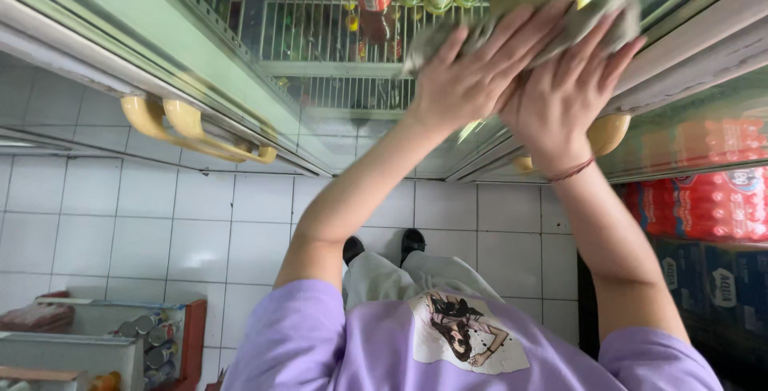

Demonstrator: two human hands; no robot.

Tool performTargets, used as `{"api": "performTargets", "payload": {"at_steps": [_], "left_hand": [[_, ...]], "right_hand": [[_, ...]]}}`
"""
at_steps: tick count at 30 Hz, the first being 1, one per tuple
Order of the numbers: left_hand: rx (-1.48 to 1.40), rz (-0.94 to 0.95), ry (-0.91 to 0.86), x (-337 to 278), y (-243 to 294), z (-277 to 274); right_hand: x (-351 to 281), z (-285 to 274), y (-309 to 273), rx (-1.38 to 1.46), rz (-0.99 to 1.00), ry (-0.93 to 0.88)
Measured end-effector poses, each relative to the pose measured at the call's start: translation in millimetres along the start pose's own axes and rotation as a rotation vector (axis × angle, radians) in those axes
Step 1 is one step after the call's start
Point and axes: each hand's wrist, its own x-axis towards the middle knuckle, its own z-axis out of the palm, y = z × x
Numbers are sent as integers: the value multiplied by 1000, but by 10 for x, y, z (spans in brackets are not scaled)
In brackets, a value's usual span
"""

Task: The person sprays a cleaning solution onto the glass and frame of a refrigerator door and wipes the surfaces with a cloth.

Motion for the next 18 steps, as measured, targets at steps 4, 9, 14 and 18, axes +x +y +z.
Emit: {"api": "performTargets", "payload": {"at_steps": [4,9,14,18], "left_hand": [[-512,-194,-775,808,-488,-793],[-312,-89,-329,392,-548,-538],[49,-22,-181,-1488,-401,111],[134,-38,-183,-2165,-547,154]], "right_hand": [[546,-438,57,63,73,-17],[470,-112,30,55,26,-25],[-421,647,-962,72,-195,-122],[-679,790,-1402,247,-236,-217]]}}
